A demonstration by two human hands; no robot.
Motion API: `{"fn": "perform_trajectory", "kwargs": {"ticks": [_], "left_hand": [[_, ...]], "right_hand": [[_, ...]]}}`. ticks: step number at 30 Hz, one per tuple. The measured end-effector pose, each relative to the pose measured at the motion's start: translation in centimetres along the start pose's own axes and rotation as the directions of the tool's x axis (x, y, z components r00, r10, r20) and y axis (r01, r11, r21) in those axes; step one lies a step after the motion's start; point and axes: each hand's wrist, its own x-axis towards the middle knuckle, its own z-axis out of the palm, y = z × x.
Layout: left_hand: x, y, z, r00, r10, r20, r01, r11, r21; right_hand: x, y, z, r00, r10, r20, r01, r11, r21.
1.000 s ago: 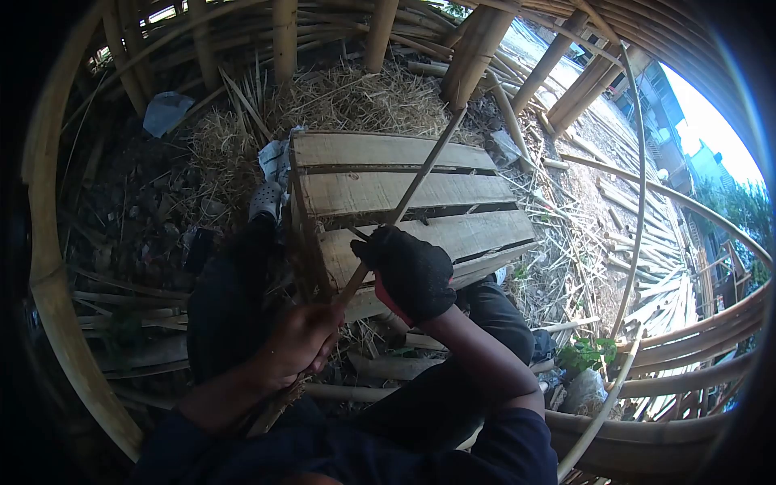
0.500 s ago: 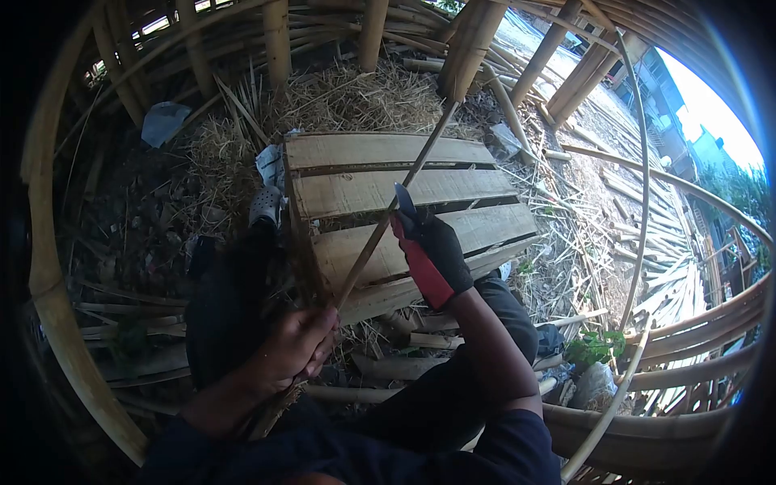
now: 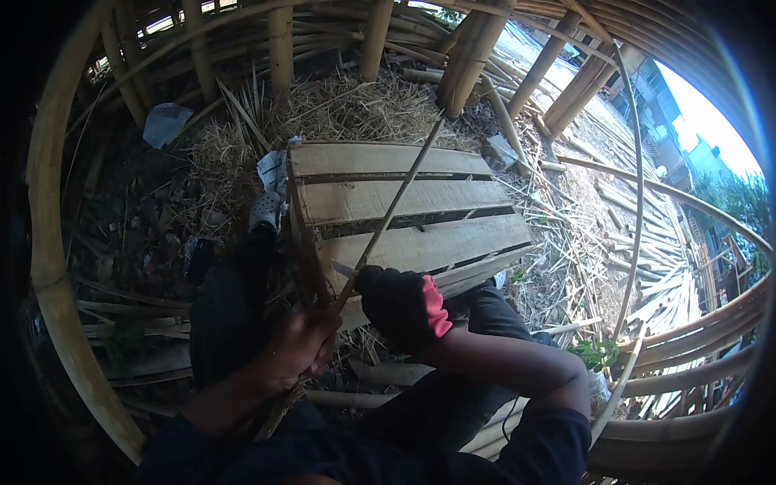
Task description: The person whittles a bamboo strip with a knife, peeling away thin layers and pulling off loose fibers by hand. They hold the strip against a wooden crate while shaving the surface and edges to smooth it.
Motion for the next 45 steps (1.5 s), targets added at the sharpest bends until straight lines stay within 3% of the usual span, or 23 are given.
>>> {"fn": "perform_trajectory", "kwargs": {"ticks": [3,4,5,7,10,11,13,16,20,23,24,27,30,33,36,39,40,43,45], "left_hand": [[-0.2,0.3,-0.2,1.000,0.022,-0.009,-0.022,1.000,-0.006],[-0.2,0.4,0.0,0.999,0.041,-0.007,-0.041,0.998,-0.037],[-0.2,0.2,0.1,0.999,0.041,-0.015,-0.041,0.999,-0.019],[-0.4,0.0,-0.1,0.999,0.043,-0.032,-0.041,0.998,0.042],[-0.5,0.6,-0.4,0.999,0.033,0.001,-0.033,0.998,-0.048],[-0.5,0.3,-0.4,0.999,0.031,-0.010,-0.031,0.999,-0.021],[-0.5,0.0,-0.4,0.999,0.036,-0.017,-0.036,0.999,0.022],[-0.5,0.5,-0.4,0.998,0.060,0.016,-0.060,0.998,-0.025],[-0.2,0.8,-0.6,0.997,0.071,-0.035,-0.071,0.997,0.009],[0.3,0.4,-1.4,0.995,0.092,-0.031,-0.093,0.996,-0.016],[0.5,0.6,-1.5,0.994,0.102,-0.039,-0.103,0.994,-0.030],[0.3,1.0,-1.8,0.992,0.101,-0.075,-0.102,0.995,-0.007],[0.2,1.1,-2.1,0.991,0.116,-0.073,-0.116,0.993,0.003],[-0.7,1.3,-2.3,0.994,0.110,-0.010,-0.110,0.993,-0.052],[-1.7,2.4,-2.1,0.993,0.112,0.022,-0.111,0.993,-0.050],[-1.6,2.1,-2.0,0.994,0.103,0.035,-0.101,0.994,-0.052],[-1.4,1.9,-1.9,0.995,0.098,0.032,-0.096,0.994,-0.053],[-0.8,1.4,-1.9,0.996,0.085,0.017,-0.084,0.995,-0.045],[-0.7,1.4,-1.9,0.997,0.080,0.020,-0.080,0.996,-0.027]], "right_hand": [[1.2,1.8,1.2,0.995,0.097,0.023,-0.099,0.980,0.173],[1.1,1.0,1.0,0.987,0.142,0.081,-0.153,0.977,0.152],[0.6,0.1,0.3,0.987,0.118,-0.113,-0.082,0.956,0.282],[0.9,0.3,0.5,0.998,0.064,-0.029,-0.058,0.983,0.173],[1.8,1.0,0.4,0.996,0.074,0.045,-0.077,0.994,0.081],[1.2,-0.2,0.0,0.990,0.139,-0.026,-0.128,0.959,0.255],[1.1,0.0,0.3,1.000,-0.014,-0.022,0.017,0.994,0.105],[2.4,1.4,0.5,0.995,0.090,0.052,-0.098,0.980,0.172],[2.9,1.0,2.0,0.998,0.060,0.019,-0.060,0.998,-0.004],[3.9,1.2,3.1,0.999,0.017,0.035,-0.016,0.999,-0.038],[4.2,1.2,3.8,0.996,0.069,0.054,-0.069,0.998,-0.003],[4.8,1.5,5.3,0.994,0.068,-0.087,-0.059,0.992,0.109],[5.4,1.1,5.6,0.997,0.076,0.010,-0.076,0.995,-0.068],[5.8,0.7,2.6,0.982,0.113,0.148,-0.113,0.994,-0.009],[5.2,1.9,-0.6,0.998,0.050,-0.032,-0.035,0.930,0.365],[5.3,1.5,-3.4,0.986,0.112,0.123,-0.137,0.966,0.219],[5.3,1.7,-3.6,0.930,0.178,0.322,-0.284,0.902,0.324],[3.9,3.1,-0.9,0.965,0.124,0.231,-0.209,0.896,0.392],[4.0,3.9,0.2,0.976,0.076,0.203,-0.196,0.706,0.680]]}}
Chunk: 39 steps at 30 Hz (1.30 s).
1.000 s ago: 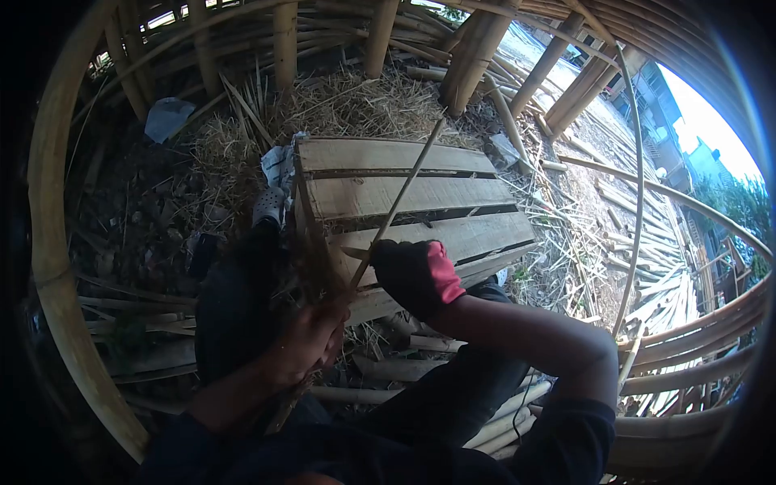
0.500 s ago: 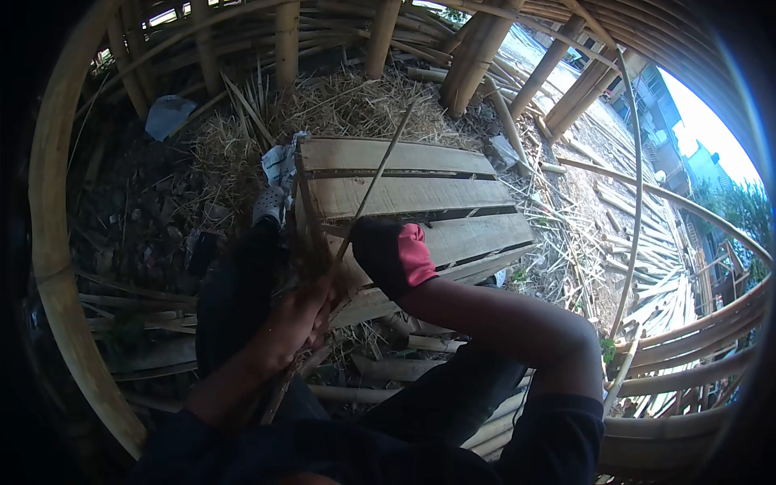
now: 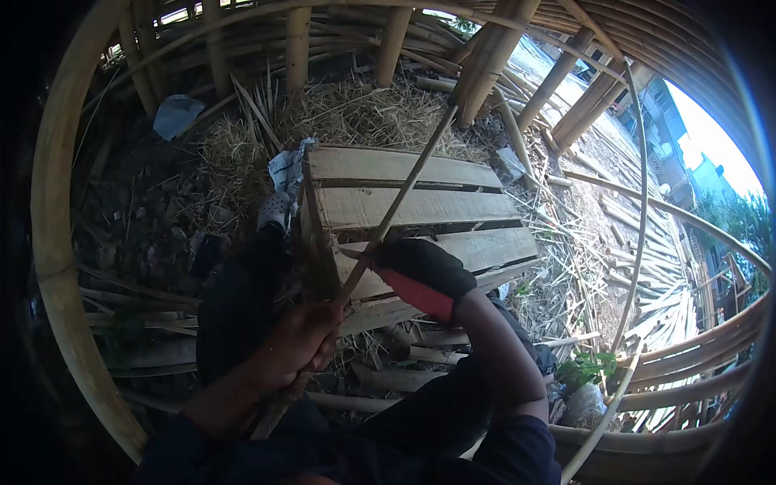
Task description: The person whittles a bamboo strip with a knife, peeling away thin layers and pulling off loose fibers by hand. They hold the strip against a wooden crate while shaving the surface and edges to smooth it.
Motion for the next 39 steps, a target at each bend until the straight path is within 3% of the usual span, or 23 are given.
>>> {"fn": "perform_trajectory", "kwargs": {"ticks": [1,2,4,7,8,9,10,12,13,14,15,18,19,22,25,28,31,33,34,37,39], "left_hand": [[0.1,0.0,0.0,1.000,0.008,0.007,-0.008,1.000,0.013],[0.2,-0.1,0.0,1.000,0.015,0.014,-0.016,1.000,0.026],[0.6,0.0,0.0,0.999,0.042,0.027,-0.043,0.997,0.068],[0.4,1.2,0.6,0.999,0.038,0.016,-0.040,0.983,0.180],[0.5,1.3,0.9,0.999,0.042,0.003,-0.041,0.976,0.213],[0.5,1.0,1.4,0.998,0.056,-0.025,-0.048,0.969,0.243],[0.6,0.8,1.7,0.996,0.073,-0.052,-0.056,0.961,0.272],[0.9,0.4,2.0,0.994,0.093,-0.062,-0.068,0.945,0.321],[1.1,0.3,2.0,0.993,0.102,-0.067,-0.073,0.935,0.346],[1.0,0.4,2.2,0.992,0.109,-0.066,-0.080,0.937,0.340],[0.9,0.6,2.6,0.991,0.117,-0.066,-0.088,0.939,0.332],[1.1,0.2,2.8,0.986,0.150,-0.070,-0.119,0.935,0.334],[1.1,0.1,2.8,0.984,0.163,-0.072,-0.130,0.931,0.340],[0.8,0.5,3.1,0.990,0.114,-0.087,-0.076,0.932,0.356],[0.7,0.3,2.9,0.988,0.124,-0.095,-0.084,0.933,0.351],[0.6,-0.1,3.1,0.981,0.156,-0.111,-0.107,0.927,0.359],[0.6,-0.3,3.1,0.976,0.169,-0.139,-0.110,0.928,0.356],[0.4,-0.3,3.0,0.979,0.135,-0.150,-0.077,0.939,0.336],[0.3,-0.3,2.9,0.981,0.115,-0.156,-0.059,0.944,0.325],[0.4,0.0,2.6,0.982,0.103,-0.159,-0.051,0.953,0.298],[0.5,0.0,2.3,0.976,0.121,-0.183,-0.061,0.951,0.303]], "right_hand": [[0.2,0.3,-0.1,1.000,-0.027,0.000,0.026,0.985,0.171],[0.1,0.5,-0.6,0.980,0.146,0.136,-0.182,0.934,0.308],[0.0,-0.9,-2.5,0.803,0.385,0.455,-0.582,0.670,0.461],[-1.1,-0.3,-2.3,0.816,0.354,0.457,-0.552,0.711,0.435],[-1.4,0.8,-1.4,0.946,0.120,0.302,-0.223,0.915,0.336],[-1.7,2.8,0.2,0.970,-0.161,0.180,0.132,0.978,0.164],[-1.6,3.4,1.0,0.887,-0.447,0.117,0.456,0.888,-0.056],[-2.1,3.5,1.4,0.944,-0.306,0.125,0.292,0.949,0.121],[-2.3,1.9,0.1,0.972,-0.083,0.219,0.012,0.951,0.309],[-2.5,1.4,-0.6,0.923,0.104,0.371,-0.293,0.815,0.500],[-2.7,0.9,-1.3,0.817,0.285,0.501,-0.565,0.563,0.603],[-3.2,1.9,-0.3,0.768,0.289,0.572,-0.640,0.299,0.708],[-3.6,1.7,0.1,0.772,0.265,0.579,-0.635,0.266,0.725],[-3.2,0.7,0.1,0.802,0.365,0.473,-0.590,0.365,0.720],[-3.2,0.4,1.3,0.896,0.385,0.219,-0.441,0.725,0.529],[-3.3,0.9,2.4,0.977,0.209,-0.049,-0.180,0.921,0.345],[-3.2,0.9,3.4,0.951,0.058,-0.302,-0.073,0.997,-0.040],[-3.2,0.6,2.9,0.930,0.101,-0.354,-0.074,0.993,0.089],[-3.3,0.3,2.6,0.918,0.127,-0.376,-0.073,0.985,0.155],[-2.2,1.1,0.8,0.954,0.298,0.029,-0.295,0.917,0.270],[-2.3,1.4,-0.1,0.907,0.400,0.130,-0.396,0.708,0.584]]}}
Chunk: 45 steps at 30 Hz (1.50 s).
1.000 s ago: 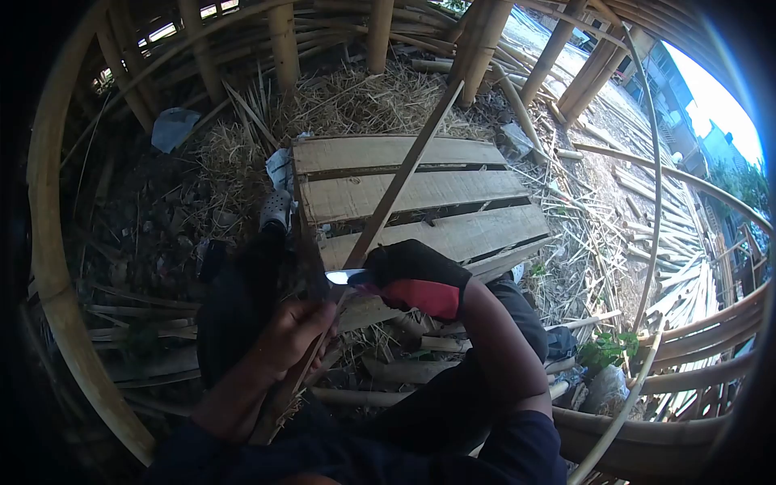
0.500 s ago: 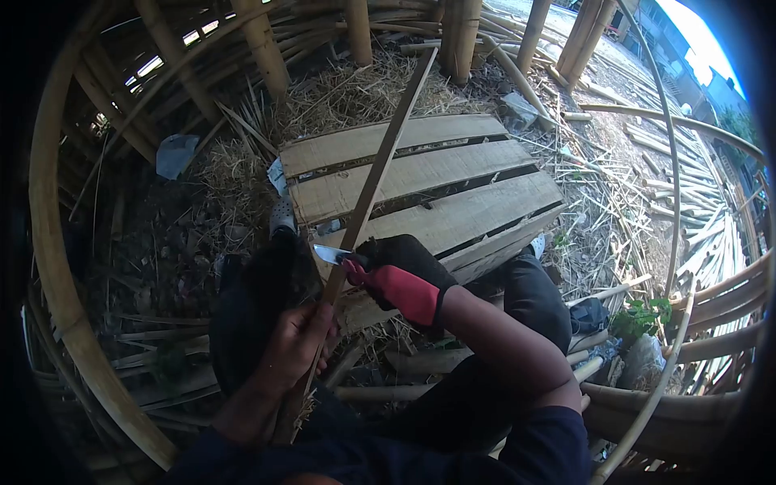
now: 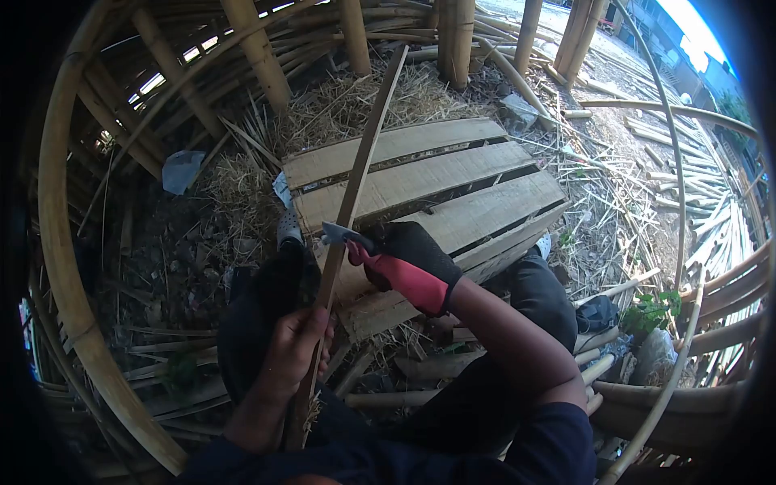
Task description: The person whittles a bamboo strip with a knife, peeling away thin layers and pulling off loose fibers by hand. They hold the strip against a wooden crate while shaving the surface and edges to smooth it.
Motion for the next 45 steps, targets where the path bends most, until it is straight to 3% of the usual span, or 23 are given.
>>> {"fn": "perform_trajectory", "kwargs": {"ticks": [1,2,5,6,8,11,14,17,20,22,24,26,29,30,32,34,36,39,40,43,44,45], "left_hand": [[0.1,0.0,-0.1,1.000,0.004,-0.014,-0.004,1.000,0.002],[0.1,0.0,-0.2,1.000,0.008,-0.017,-0.008,1.000,-0.007],[0.2,-0.2,-0.4,1.000,0.011,-0.024,-0.012,1.000,-0.028],[0.3,-0.3,-0.4,1.000,0.006,-0.023,-0.007,1.000,-0.027],[0.3,-0.3,-0.4,1.000,-0.005,-0.031,0.005,1.000,-0.031],[0.3,0.0,-0.5,0.999,-0.008,-0.048,0.007,1.000,-0.028],[0.3,-0.2,-0.5,0.999,0.002,-0.049,-0.003,1.000,-0.028],[0.2,0.0,-0.6,0.999,-0.044,-0.022,0.043,0.998,-0.054],[0.3,-0.3,-0.6,0.996,-0.086,0.035,0.089,0.993,-0.080],[0.7,-0.9,-0.7,0.991,-0.086,0.106,0.098,0.988,-0.116],[0.8,-1.0,-1.1,0.980,-0.111,0.167,0.135,0.981,-0.142],[0.8,-0.8,-1.2,0.974,-0.116,0.197,0.147,0.977,-0.155],[0.7,-0.2,-1.2,0.978,-0.102,0.184,0.131,0.979,-0.157],[0.8,-0.3,-1.1,0.980,-0.097,0.173,0.125,0.979,-0.159],[0.8,-0.2,-1.1,0.979,-0.103,0.174,0.135,0.974,-0.184],[0.9,0.4,-1.4,0.972,-0.116,0.203,0.162,0.960,-0.228],[1.6,0.2,-1.9,0.949,-0.131,0.287,0.230,0.911,-0.342],[2.5,0.1,-2.6,0.911,-0.106,0.399,0.301,0.831,-0.468],[2.7,0.3,-2.9,0.898,-0.090,0.431,0.319,0.808,-0.495],[2.7,1.3,-3.1,0.899,-0.050,0.434,0.313,0.767,-0.560],[2.9,1.6,-3.5,0.906,-0.030,0.423,0.278,0.795,-0.539],[3.1,1.7,-3.8,0.911,-0.013,0.413,0.247,0.819,-0.518]], "right_hand": [[-0.1,0.1,-0.4,0.997,0.071,0.029,-0.076,0.981,0.181],[1.8,4.8,0.6,0.984,-0.052,0.168,-0.090,0.672,0.735],[1.2,3.1,0.1,0.996,-0.070,-0.052,0.086,0.903,0.421],[1.0,2.7,0.0,0.993,-0.113,-0.043,0.121,0.918,0.378],[0.6,2.2,-0.1,0.980,-0.197,-0.020,0.194,0.936,0.292],[0.5,1.7,0.4,0.983,-0.180,-0.040,0.184,0.969,0.167],[-0.2,-0.3,0.0,0.993,-0.088,-0.078,0.099,0.983,0.155],[0.8,1.8,-0.2,0.928,-0.350,-0.128,0.328,0.930,-0.165],[1.1,2.4,0.1,0.923,-0.361,-0.132,0.292,0.881,-0.372],[1.3,3.4,0.8,0.852,-0.483,-0.204,0.412,0.857,-0.310],[1.3,3.5,1.0,0.847,-0.467,-0.253,0.396,0.873,-0.284],[1.4,2.6,0.8,0.907,-0.325,-0.269,0.245,0.925,-0.290],[0.6,1.1,0.8,0.932,-0.206,-0.299,0.147,0.967,-0.210],[0.5,1.1,0.8,0.917,-0.266,-0.297,0.218,0.958,-0.185],[-0.2,1.3,1.0,0.877,-0.382,-0.293,0.356,0.924,-0.140],[-1.5,0.0,1.6,0.853,-0.502,-0.139,0.364,0.766,-0.530],[-2.1,-0.5,2.5,0.788,-0.616,-0.002,0.380,0.488,-0.786],[-0.4,-0.4,3.3,0.795,-0.606,0.033,0.326,0.381,-0.865],[0.6,-0.5,2.9,0.719,-0.693,0.052,0.412,0.365,-0.835],[2.3,-1.3,1.9,0.779,-0.619,0.102,0.350,0.293,-0.890],[2.4,-1.8,1.9,0.848,-0.524,0.077,0.257,0.281,-0.925],[2.0,-2.5,2.4,0.817,-0.573,0.062,0.282,0.303,-0.910]]}}
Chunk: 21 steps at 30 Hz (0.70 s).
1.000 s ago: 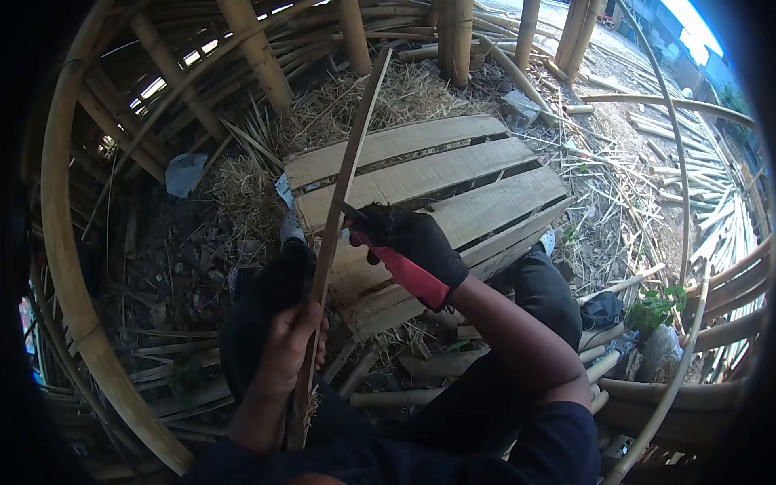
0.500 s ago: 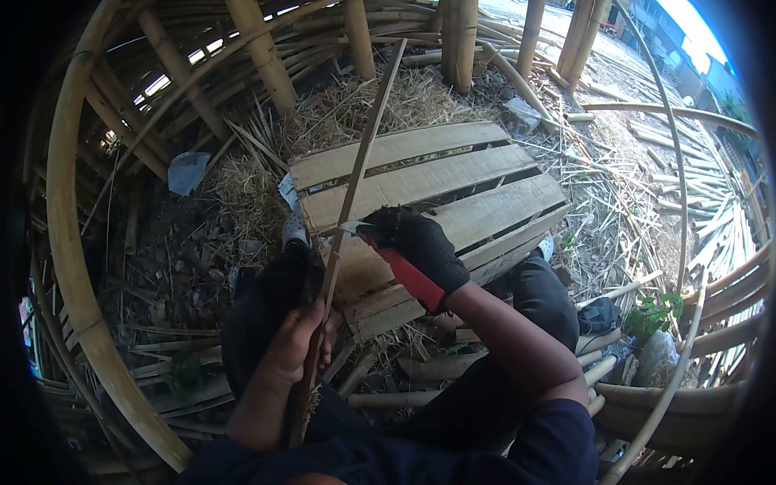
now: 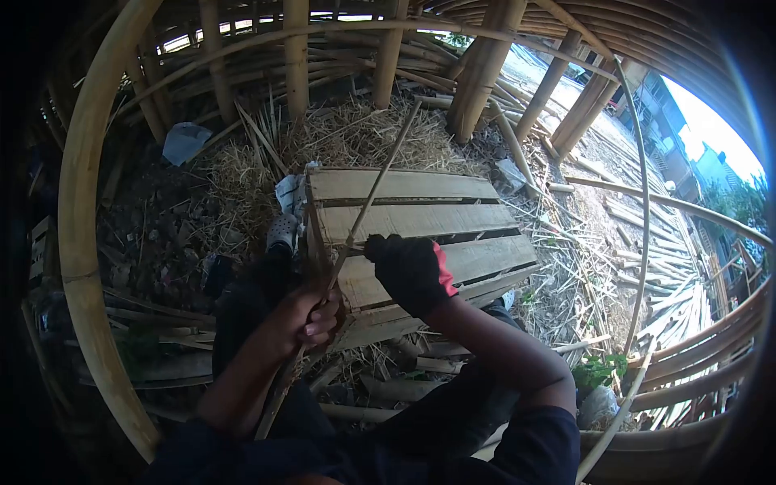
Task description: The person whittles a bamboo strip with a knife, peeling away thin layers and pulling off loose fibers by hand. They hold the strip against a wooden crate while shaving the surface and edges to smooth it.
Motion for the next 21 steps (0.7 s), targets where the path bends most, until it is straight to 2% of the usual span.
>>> {"fn": "perform_trajectory", "kwargs": {"ticks": [2,3,6,7,10,11,12,17,20,21], "left_hand": [[-0.1,-0.3,-0.2,1.000,0.027,0.003,-0.027,1.000,0.013],[-0.1,-0.5,-0.3,0.999,0.032,0.005,-0.032,0.999,-0.007],[0.4,-1.2,-0.7,0.999,0.040,-0.020,-0.040,0.999,-0.018],[0.6,-1.4,-0.9,0.999,0.043,-0.033,-0.044,0.999,-0.017],[0.7,-2.0,-0.9,0.998,0.070,-0.005,-0.069,0.996,0.059],[0.7,-2.0,-0.9,0.998,0.062,-0.005,-0.061,0.997,0.043],[0.7,-1.9,-0.9,0.999,0.049,-0.006,-0.049,0.998,0.031],[1.5,-2.3,-1.0,0.996,0.057,-0.063,-0.055,0.998,0.031],[1.9,-2.1,-1.4,0.992,0.080,-0.097,-0.076,0.996,0.044],[2.0,-1.9,-1.4,0.991,0.088,-0.103,-0.084,0.996,0.038]], "right_hand": [[-0.4,-2.1,-0.7,0.994,-0.018,-0.111,0.026,0.997,0.071],[-0.4,-2.9,-0.9,0.998,-0.065,-0.005,0.065,0.996,-0.062],[0.8,-0.5,0.9,0.999,-0.052,0.018,0.054,0.962,-0.266],[0.8,-0.8,0.8,0.999,-0.022,0.040,0.032,0.960,-0.278],[0.5,-2.0,0.9,0.931,-0.288,-0.227,0.292,0.956,-0.013],[1.0,-1.3,1.1,0.990,-0.104,-0.093,0.105,0.994,0.006],[1.7,0.1,1.0,0.986,-0.146,0.078,0.160,0.965,-0.206],[1.3,-0.8,2.8,0.955,-0.295,-0.038,0.215,0.772,-0.598],[1.9,-0.6,3.5,0.965,-0.262,0.006,0.213,0.773,-0.598],[2.2,-0.4,4.0,0.965,-0.262,-0.022,0.204,0.799,-0.566]]}}
